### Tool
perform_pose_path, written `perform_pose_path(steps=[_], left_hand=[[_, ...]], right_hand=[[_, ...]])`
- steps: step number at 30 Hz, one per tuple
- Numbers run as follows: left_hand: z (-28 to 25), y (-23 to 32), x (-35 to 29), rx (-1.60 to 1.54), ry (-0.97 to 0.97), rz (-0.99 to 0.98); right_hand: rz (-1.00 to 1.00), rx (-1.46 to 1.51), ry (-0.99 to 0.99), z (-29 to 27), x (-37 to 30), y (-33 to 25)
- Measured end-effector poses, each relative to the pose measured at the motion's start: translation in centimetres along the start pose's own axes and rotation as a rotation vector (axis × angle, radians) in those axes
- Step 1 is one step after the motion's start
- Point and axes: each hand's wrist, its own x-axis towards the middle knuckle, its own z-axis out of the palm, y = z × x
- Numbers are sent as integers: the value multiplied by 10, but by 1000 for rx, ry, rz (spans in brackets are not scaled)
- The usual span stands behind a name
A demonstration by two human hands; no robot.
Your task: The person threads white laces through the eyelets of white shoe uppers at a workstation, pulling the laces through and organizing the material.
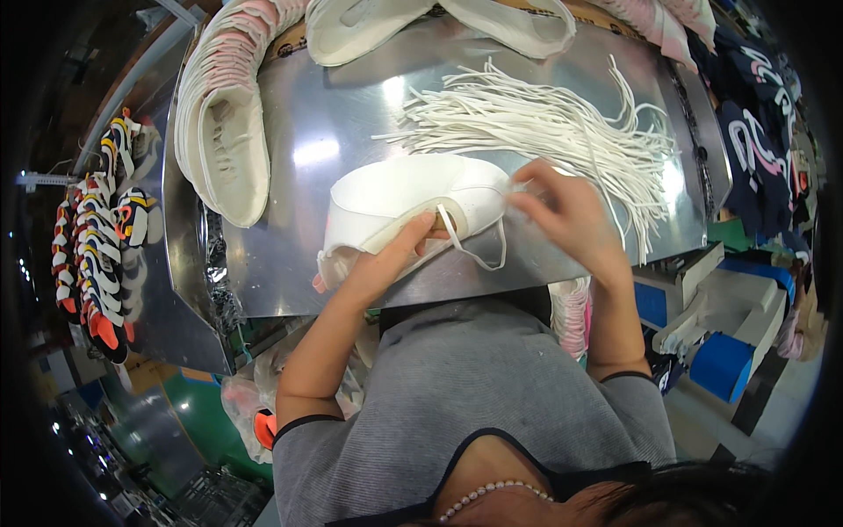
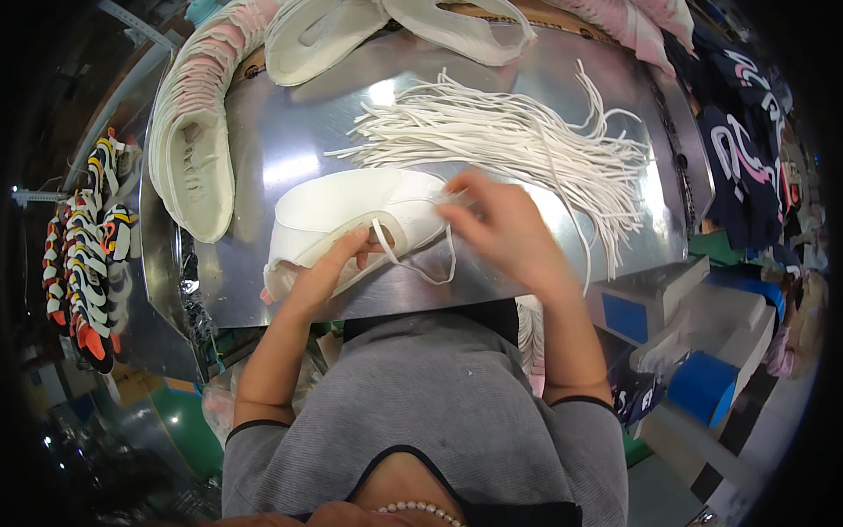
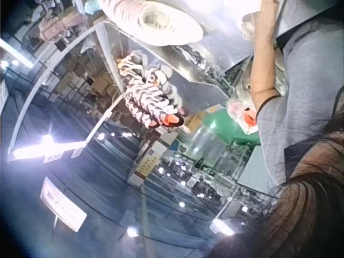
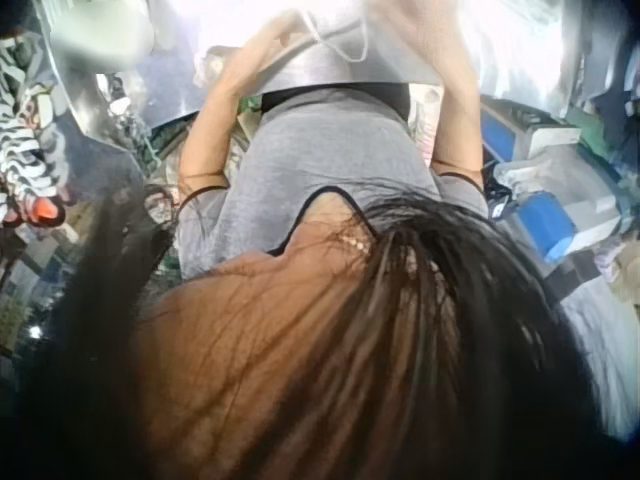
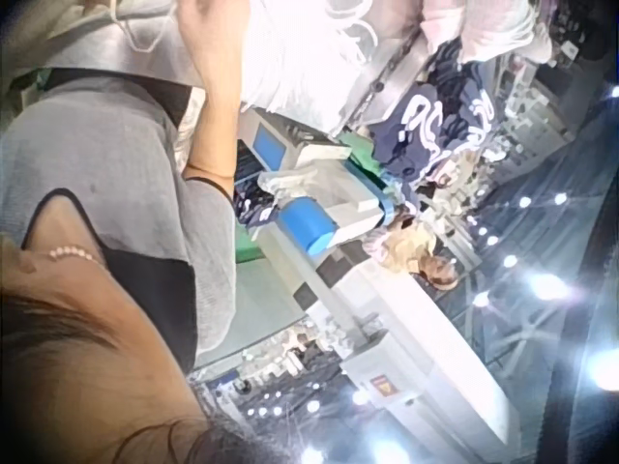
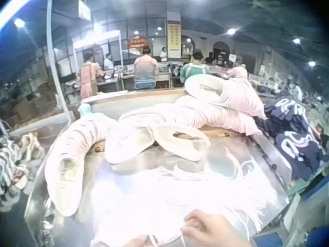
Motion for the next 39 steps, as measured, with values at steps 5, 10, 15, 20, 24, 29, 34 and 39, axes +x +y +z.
perform_pose_path(steps=[5, 10, 15, 20, 24, 29, 34, 39], left_hand=[[-4, 15, -2, 228, -38, 94], [-10, 2, -2, 828, 87, 434], [-1, 15, 5, 885, 315, 580], [0, 26, 4, 935, 457, 797], [-21, 65, -9, 737, 576, 816], [-21, 118, -22, 506, 556, 893], [3, 63, 2, 771, 148, 597], [9, 15, 17, 1084, 4, 386]], right_hand=[[-20, 321, 15, 44, 32, 49], [-45, 423, 325, 49, 42, 39], [-109, 288, 246, 75, 18, 41], [-37, 354, 49, 85, 18, 38], [-86, 152, -175, 70, -27, 43], [14, -35, -181, 35, -123, 77], [55, 212, -70, 35, -153, 73], [-41, 405, 182, 55, -58, 60]])
